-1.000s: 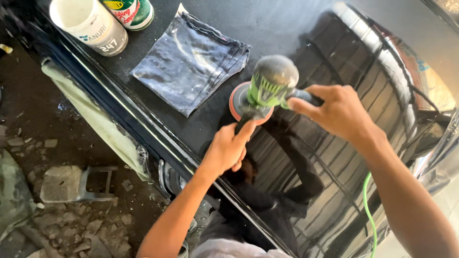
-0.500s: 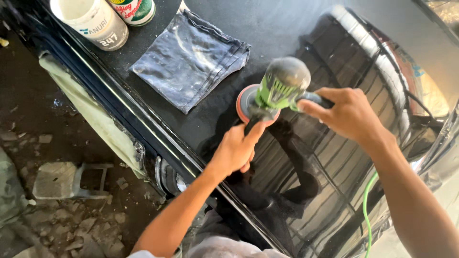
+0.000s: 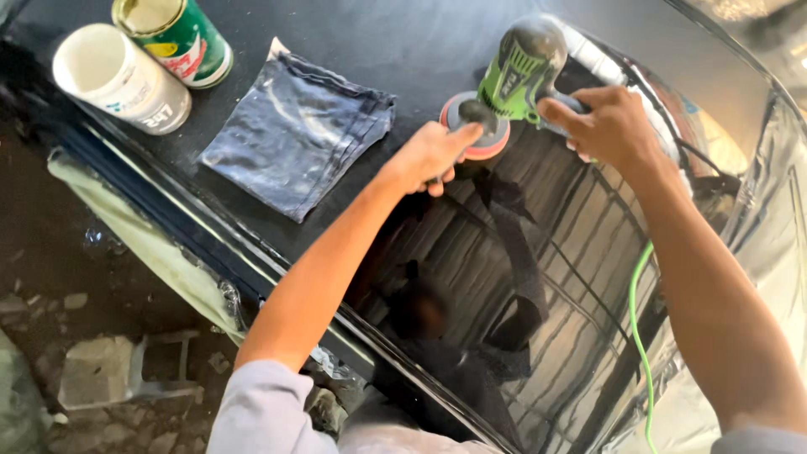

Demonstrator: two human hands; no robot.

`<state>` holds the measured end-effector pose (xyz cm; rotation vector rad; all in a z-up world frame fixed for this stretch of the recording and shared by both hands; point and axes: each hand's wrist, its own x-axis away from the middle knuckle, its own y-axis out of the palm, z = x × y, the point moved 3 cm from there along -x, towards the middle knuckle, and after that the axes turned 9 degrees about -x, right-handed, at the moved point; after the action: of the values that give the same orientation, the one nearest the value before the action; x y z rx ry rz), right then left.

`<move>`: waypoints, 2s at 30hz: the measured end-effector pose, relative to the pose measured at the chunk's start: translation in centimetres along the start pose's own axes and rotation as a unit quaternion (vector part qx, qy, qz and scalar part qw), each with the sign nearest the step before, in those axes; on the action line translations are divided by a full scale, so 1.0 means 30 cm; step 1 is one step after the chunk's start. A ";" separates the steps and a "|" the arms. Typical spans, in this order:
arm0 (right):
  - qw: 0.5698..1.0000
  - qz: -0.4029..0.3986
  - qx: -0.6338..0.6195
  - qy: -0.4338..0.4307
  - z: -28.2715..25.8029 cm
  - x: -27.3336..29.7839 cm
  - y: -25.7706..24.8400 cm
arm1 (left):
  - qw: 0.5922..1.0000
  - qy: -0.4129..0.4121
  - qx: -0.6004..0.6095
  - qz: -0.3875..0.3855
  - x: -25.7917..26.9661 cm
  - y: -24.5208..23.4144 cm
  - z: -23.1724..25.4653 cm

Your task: The person polishes a black car surface using a green power polisher, then wipes the surface with a cloth.

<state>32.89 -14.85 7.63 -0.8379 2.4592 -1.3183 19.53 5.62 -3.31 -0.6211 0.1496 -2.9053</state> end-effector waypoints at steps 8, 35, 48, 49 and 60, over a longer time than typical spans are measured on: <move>0.994 0.009 -0.112 0.012 0.051 0.054 -0.023 | 0.994 -0.050 -0.097 -0.028 0.037 0.013 0.100; 0.995 0.067 -0.067 0.020 0.060 0.600 0.020 | 0.972 0.104 -0.208 0.026 0.452 0.280 -0.085; 0.977 0.109 -0.161 0.092 -0.023 0.779 0.166 | 0.970 -0.077 -0.223 -0.050 0.598 0.171 -0.085; 0.976 0.125 -0.154 0.090 -0.007 0.805 0.161 | 0.966 -0.069 -0.241 -0.055 0.589 0.186 -0.081; 0.888 0.293 -0.194 0.296 0.305 1.329 0.189 | 0.902 0.080 -0.378 -0.191 0.572 0.634 -0.047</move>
<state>2.50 -41.89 0.39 0.3385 3.1242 -0.9472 6.20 -16.11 -0.29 -0.5450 1.3676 -3.2100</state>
